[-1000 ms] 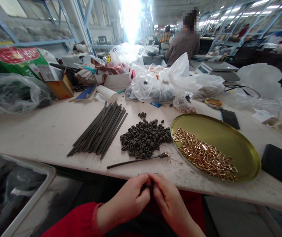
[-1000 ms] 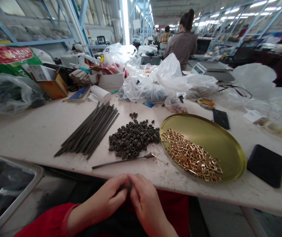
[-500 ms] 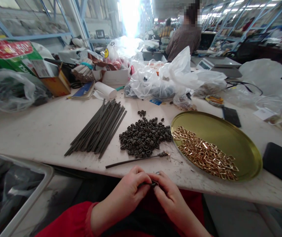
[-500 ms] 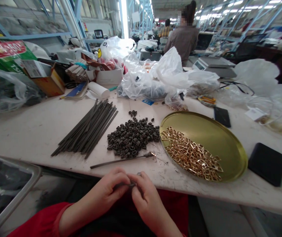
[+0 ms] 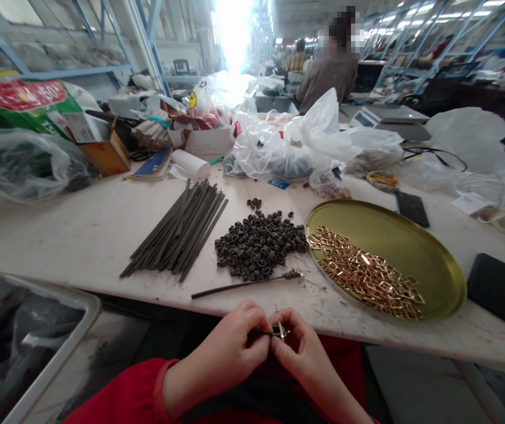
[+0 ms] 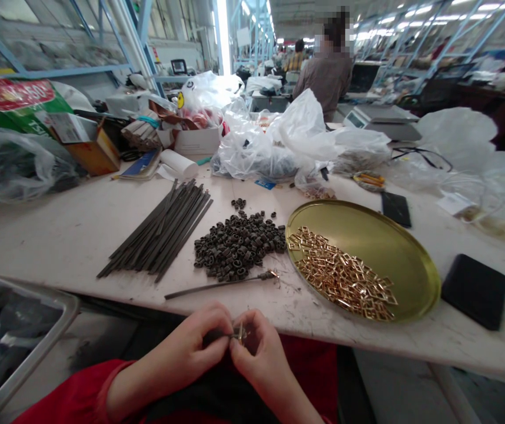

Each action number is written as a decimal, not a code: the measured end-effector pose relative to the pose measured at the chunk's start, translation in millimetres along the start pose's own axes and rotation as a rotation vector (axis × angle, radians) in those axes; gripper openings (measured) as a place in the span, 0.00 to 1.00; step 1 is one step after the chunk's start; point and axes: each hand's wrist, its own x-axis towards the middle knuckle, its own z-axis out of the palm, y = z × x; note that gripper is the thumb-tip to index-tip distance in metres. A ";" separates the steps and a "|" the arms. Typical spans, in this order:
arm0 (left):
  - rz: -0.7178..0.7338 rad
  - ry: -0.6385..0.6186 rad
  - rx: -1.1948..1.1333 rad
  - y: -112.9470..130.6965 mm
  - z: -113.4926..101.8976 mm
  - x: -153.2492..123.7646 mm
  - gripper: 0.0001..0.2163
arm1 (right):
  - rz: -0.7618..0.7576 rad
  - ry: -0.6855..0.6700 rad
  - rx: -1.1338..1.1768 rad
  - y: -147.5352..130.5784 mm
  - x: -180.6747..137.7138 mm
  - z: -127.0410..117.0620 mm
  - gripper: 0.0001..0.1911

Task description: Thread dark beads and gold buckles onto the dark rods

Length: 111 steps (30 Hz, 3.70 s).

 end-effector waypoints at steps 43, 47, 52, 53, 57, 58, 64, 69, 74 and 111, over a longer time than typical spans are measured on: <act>-0.318 -0.192 -0.711 -16.8 7.3 -4.6 0.08 | 0.243 0.021 0.284 8.7 -13.8 8.0 0.16; -0.229 -0.177 -0.609 -9.7 6.6 -6.7 0.05 | 0.235 -0.004 0.361 10.2 -14.1 7.2 0.13; -0.238 -0.029 -0.430 -12.0 10.3 -6.1 0.02 | 0.112 0.029 0.203 11.6 -12.3 5.8 0.12; -0.235 0.004 -0.386 -12.7 11.7 -5.9 0.02 | 0.058 0.089 0.119 12.8 -11.9 5.5 0.13; -0.169 0.069 -0.315 -13.2 17.6 -7.6 0.01 | -0.101 0.338 -0.147 17.1 -11.9 5.0 0.14; -0.146 0.081 -0.312 -12.9 18.9 -8.6 0.02 | -0.126 0.356 -0.185 17.3 -12.3 5.2 0.12; 0.023 0.149 -0.186 -12.8 22.2 -14.3 0.13 | -0.200 0.343 -0.174 10.8 -13.0 7.8 0.09; 0.071 0.165 -0.031 -15.4 20.5 -11.0 0.13 | -0.066 0.383 -0.033 11.0 -7.1 7.8 0.13; 0.071 0.163 -0.015 -20.1 17.4 -4.5 0.15 | -0.051 0.441 -0.055 17.6 0.6 9.0 0.14; -0.195 0.103 -0.576 -54.9 2.1 27.8 0.12 | -0.264 0.090 -1.279 -22.1 116.2 -51.6 0.05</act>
